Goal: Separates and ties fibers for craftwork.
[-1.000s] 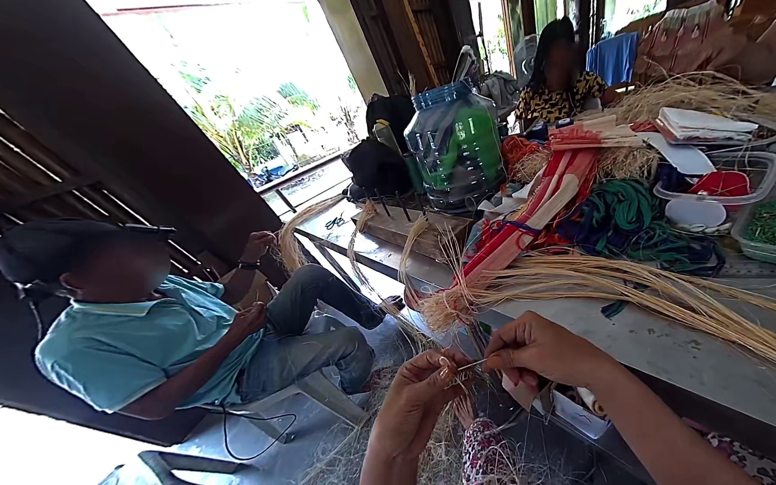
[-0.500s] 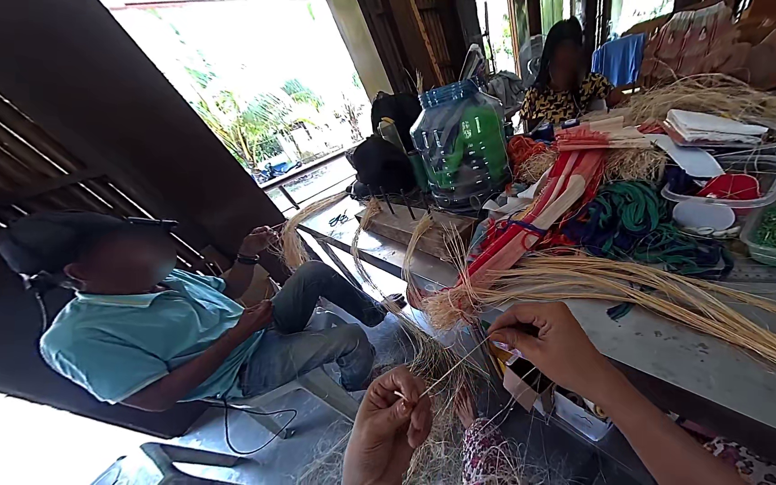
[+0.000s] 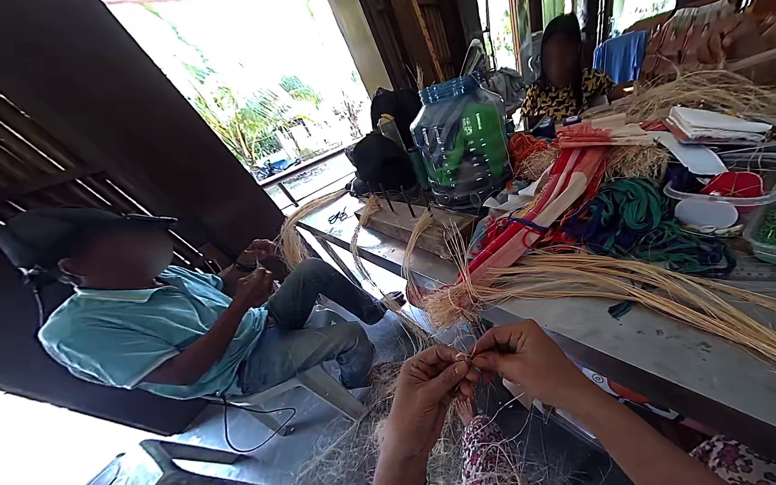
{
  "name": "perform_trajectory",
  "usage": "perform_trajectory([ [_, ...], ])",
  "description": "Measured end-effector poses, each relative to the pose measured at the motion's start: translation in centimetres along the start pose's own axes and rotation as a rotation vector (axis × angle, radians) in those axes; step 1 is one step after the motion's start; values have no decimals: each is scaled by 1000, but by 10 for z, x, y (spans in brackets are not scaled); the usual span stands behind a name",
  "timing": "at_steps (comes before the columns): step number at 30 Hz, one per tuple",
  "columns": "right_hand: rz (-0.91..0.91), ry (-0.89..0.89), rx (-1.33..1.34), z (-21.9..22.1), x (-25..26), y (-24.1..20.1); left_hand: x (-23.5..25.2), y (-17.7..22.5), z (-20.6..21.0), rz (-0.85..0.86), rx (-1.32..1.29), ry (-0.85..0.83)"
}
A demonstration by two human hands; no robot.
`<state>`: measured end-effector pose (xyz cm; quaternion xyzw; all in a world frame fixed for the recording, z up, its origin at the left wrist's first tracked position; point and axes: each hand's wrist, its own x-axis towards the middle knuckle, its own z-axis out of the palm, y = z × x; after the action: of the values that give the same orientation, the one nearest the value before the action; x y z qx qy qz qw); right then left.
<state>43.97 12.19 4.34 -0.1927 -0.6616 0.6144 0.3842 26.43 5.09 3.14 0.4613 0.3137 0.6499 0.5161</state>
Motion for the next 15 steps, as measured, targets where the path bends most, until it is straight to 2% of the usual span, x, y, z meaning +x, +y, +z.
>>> perform_trajectory([
  [3,49,-47,32,-5,0,-3,0,-1,0,14,26,21],
  [10,52,-2,60,-4,2,1,-2,-2,2,34,148,48],
  [15,1,-1,25,-3,3,7,-5,-6,12,114,208,228],
])
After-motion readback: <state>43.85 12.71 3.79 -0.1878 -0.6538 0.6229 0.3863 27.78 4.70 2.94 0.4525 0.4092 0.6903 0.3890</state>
